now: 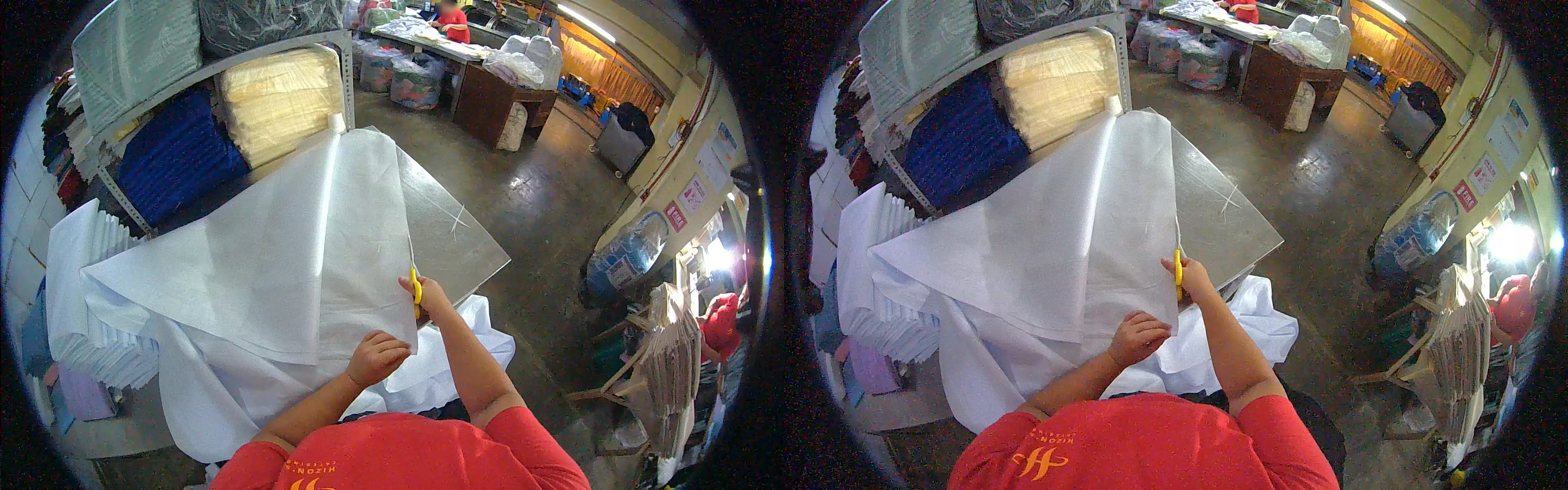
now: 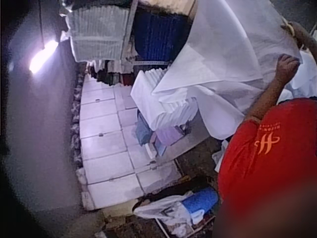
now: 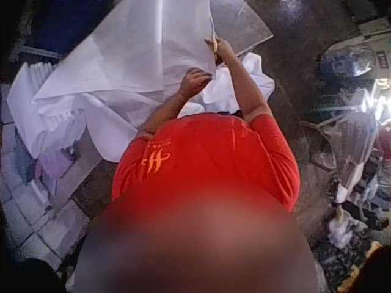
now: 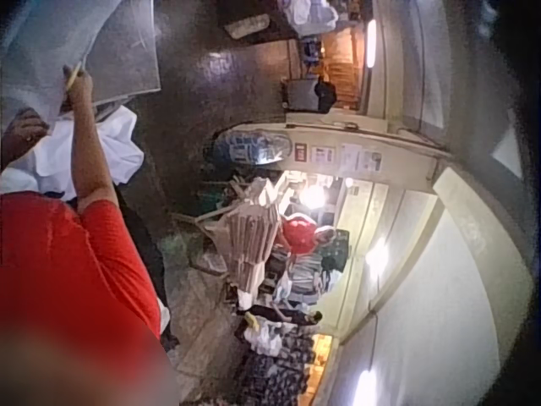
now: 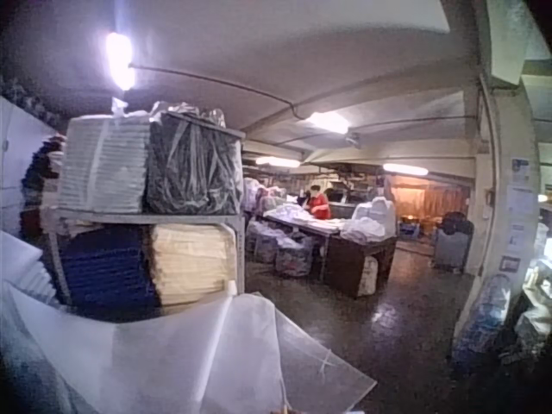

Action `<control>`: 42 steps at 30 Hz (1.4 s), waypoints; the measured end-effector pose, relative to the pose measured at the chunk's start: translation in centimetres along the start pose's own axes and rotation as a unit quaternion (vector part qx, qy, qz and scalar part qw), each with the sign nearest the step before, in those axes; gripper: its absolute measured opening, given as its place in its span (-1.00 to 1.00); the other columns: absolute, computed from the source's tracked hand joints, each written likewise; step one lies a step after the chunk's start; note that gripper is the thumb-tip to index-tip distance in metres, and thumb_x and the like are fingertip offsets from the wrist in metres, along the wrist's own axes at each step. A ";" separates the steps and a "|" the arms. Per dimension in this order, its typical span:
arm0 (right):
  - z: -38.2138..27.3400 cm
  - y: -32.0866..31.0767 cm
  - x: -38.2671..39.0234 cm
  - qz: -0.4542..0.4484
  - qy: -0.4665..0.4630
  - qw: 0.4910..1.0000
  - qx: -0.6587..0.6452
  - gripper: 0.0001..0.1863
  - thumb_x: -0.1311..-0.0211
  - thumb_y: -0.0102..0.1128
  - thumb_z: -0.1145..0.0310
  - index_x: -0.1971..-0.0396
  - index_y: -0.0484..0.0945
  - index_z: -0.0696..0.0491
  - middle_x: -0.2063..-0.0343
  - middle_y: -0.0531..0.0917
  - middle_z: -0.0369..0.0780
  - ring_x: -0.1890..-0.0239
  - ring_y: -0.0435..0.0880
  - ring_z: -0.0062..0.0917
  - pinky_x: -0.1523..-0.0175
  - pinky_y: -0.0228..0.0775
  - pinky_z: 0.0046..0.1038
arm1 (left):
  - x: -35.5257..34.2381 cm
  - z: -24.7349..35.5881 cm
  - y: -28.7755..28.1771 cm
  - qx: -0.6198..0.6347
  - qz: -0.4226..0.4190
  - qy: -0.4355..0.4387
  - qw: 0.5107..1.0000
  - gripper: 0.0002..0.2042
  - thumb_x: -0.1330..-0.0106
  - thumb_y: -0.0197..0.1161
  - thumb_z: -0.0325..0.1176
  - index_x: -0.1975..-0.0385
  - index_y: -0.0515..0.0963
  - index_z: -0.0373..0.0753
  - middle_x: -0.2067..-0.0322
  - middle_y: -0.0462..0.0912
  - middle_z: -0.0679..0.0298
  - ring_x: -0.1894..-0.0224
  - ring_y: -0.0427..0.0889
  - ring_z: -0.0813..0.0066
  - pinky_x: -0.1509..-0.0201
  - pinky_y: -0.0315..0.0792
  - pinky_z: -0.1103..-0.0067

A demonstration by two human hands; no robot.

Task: The person uses yellow-handled scissors to cut a large white fabric sheet on a metal table, then folds the cut piece and places it on a pile. The person repeats the cutting and folding process with additional fabric pieces.

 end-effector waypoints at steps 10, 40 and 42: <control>0.0 0.1 -2.7 -0.017 0.011 0.999 -0.037 -0.34 0.00 0.33 -0.17 0.16 0.59 0.17 0.44 0.62 -0.24 0.50 0.57 -0.54 0.41 0.38 -0.47 | 0.0 0.0 -0.1 0.007 -0.003 -0.004 1.000 -0.87 -0.05 0.36 -0.40 0.40 0.60 -0.10 0.30 0.67 0.43 0.25 0.59 0.45 0.07 0.42 0.47; -0.2 -0.3 -4.4 0.053 -0.033 0.996 0.069 -0.35 -0.02 0.35 -0.10 0.17 0.61 0.24 0.34 0.69 -0.15 0.33 0.65 -0.50 0.19 0.45 -0.46 | -0.1 -0.7 0.3 0.078 -0.005 -0.047 0.996 -0.91 -0.09 0.34 -0.41 0.41 0.60 -0.12 0.29 0.68 0.39 0.22 0.59 0.40 0.07 0.41 0.45; 0.2 -0.3 -4.6 0.042 -0.038 0.998 0.042 -0.33 -0.01 0.35 -0.12 0.17 0.61 0.25 0.33 0.70 -0.13 0.31 0.66 -0.50 0.18 0.46 -0.46 | -0.2 -0.9 0.3 0.083 -0.006 -0.045 0.995 -0.90 -0.07 0.36 -0.43 0.42 0.60 -0.12 0.30 0.69 0.39 0.24 0.60 0.39 0.09 0.42 0.45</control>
Point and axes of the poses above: each hand's wrist, its own x-axis away from the middle knuckle, its own y-axis out of the palm, z = x × y, the point moved 1 cm from there along -x, towards the middle knuckle
